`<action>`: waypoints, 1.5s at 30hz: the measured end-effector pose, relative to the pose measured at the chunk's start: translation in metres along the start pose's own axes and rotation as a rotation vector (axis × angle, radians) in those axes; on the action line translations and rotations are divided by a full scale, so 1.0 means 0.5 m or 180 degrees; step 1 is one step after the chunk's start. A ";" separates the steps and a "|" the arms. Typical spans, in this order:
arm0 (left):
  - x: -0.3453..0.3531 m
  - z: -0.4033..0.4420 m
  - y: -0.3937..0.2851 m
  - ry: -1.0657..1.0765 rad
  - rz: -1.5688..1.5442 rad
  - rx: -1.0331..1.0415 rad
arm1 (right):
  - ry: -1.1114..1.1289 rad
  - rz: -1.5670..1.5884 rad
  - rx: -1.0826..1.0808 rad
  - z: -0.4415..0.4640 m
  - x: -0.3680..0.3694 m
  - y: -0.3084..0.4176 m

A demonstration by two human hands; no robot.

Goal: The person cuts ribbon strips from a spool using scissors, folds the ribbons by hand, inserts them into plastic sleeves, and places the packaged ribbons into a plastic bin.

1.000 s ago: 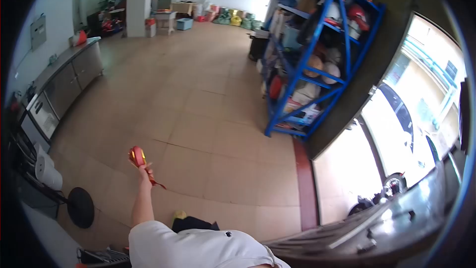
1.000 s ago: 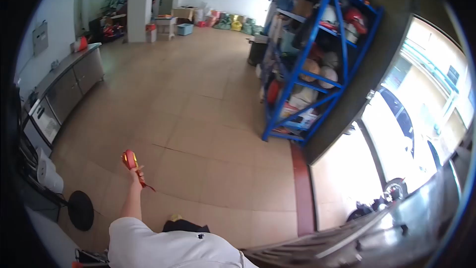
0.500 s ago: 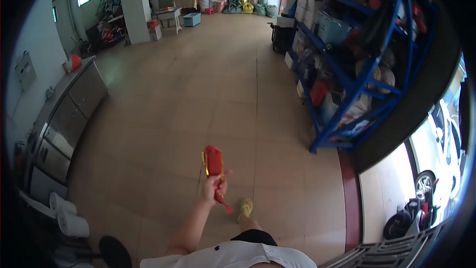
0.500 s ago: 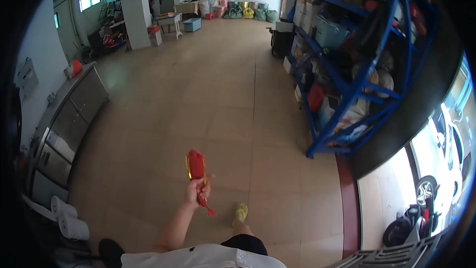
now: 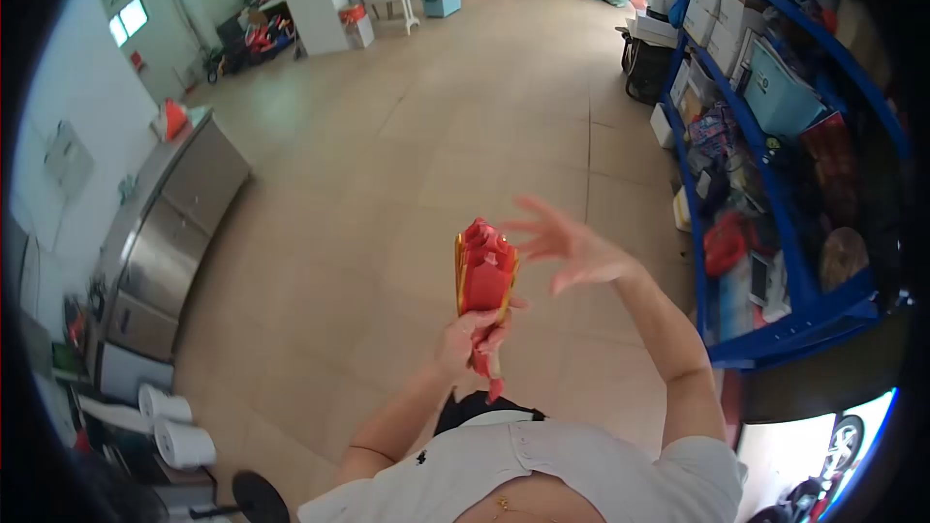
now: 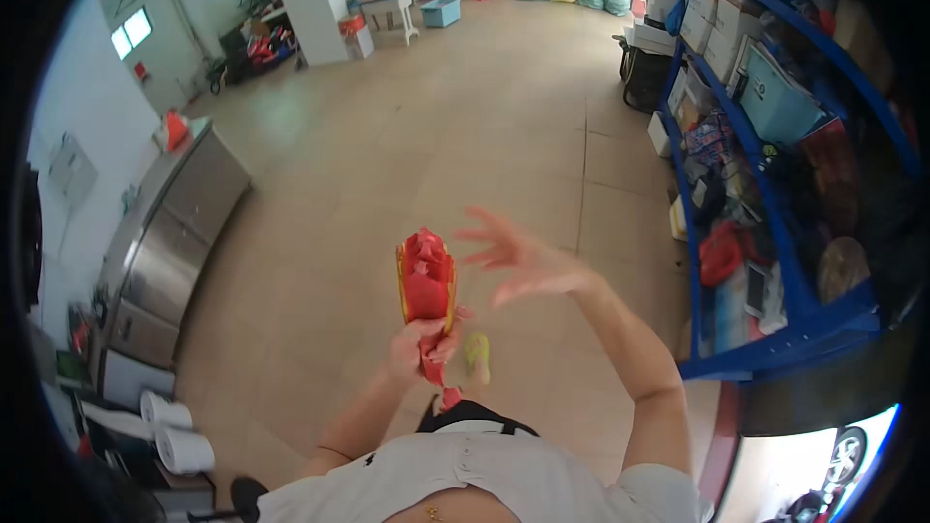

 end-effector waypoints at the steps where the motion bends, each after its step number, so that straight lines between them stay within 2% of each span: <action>1: -0.024 0.071 -0.022 0.0054 -0.0018 -0.0043 | 0.0411 -0.0019 -0.0042 0.082 -0.006 -0.005; 2: -0.049 0.115 -0.030 -0.0403 0.0125 -0.0662 | 0.0110 0.0126 -0.0090 0.131 -0.011 -0.009; 5: -0.075 0.360 -0.144 0.0401 0.0004 -0.0555 | -0.0888 0.0488 -0.0059 0.288 -0.147 -0.026; 7: -0.052 0.501 -0.227 0.0534 -0.0077 -0.0666 | -0.1664 0.0894 0.0027 0.373 -0.266 -0.036; 9: -0.070 0.627 -0.262 0.0760 -0.0126 -0.0953 | -0.2040 0.1134 0.0164 0.439 -0.373 -0.069; 14: -0.159 1.020 -0.337 0.0790 0.0464 -0.0935 | -0.2634 0.1084 0.0072 0.657 -0.667 -0.200; 17: -0.197 1.251 -0.419 0.0667 0.0243 -0.0966 | -0.2630 0.0999 -0.0077 0.846 -0.863 -0.248; 19: -0.224 1.389 -0.521 0.0618 -0.0042 -0.0998 | -0.2532 0.1076 -0.0306 0.998 -0.975 -0.263; 21: -0.251 1.507 -0.608 0.0635 -0.0441 -0.1016 | -0.2097 0.0733 -0.0377 1.152 -1.079 -0.281; 25: -0.344 1.727 -0.739 0.0285 -0.0093 -0.0702 | -0.1208 0.0553 -0.0627 1.398 -1.249 -0.319; 30: -0.462 2.079 -0.871 -0.0023 0.0396 -0.0427 | -0.1314 0.0134 -0.0754 1.681 -1.508 -0.426; 33: -0.488 2.344 -0.971 0.0325 0.0364 -0.0523 | -0.2096 -0.0421 -0.0785 1.817 -1.703 -0.450; 34: -0.478 2.437 -1.006 0.0487 0.0333 -0.0749 | -0.2435 -0.0692 -0.0799 1.858 -1.778 -0.447; 37: -0.448 2.714 -1.085 0.0928 0.0302 -0.1461 | -0.3638 -0.0095 -0.0967 1.946 -1.978 -0.451; 39: -0.427 2.890 -1.099 0.1163 0.0259 -0.1947 | -0.4090 -0.0300 -0.1156 1.987 -2.135 -0.512; 40: -0.430 2.984 -1.099 0.1511 0.0199 -0.2073 | -0.4286 -0.0414 -0.1244 2.010 -2.213 -0.543; 43: -0.391 3.213 -1.146 0.2392 -0.0969 -0.2403 | -0.4432 0.0052 -0.1529 2.102 -2.423 -0.586; 45: -0.374 3.349 -1.198 0.2471 -0.1277 -0.2421 | -0.4415 0.0045 -0.1688 2.189 -2.547 -0.589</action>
Point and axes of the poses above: each hand's wrist, its own z-axis towards the middle knuckle, its own x-axis out of the palm, y = z × x, the point moved 2 cm from there along z, towards the middle knuckle, and after that the axes turned 9 degrees about -y, right-handed, at the moved point
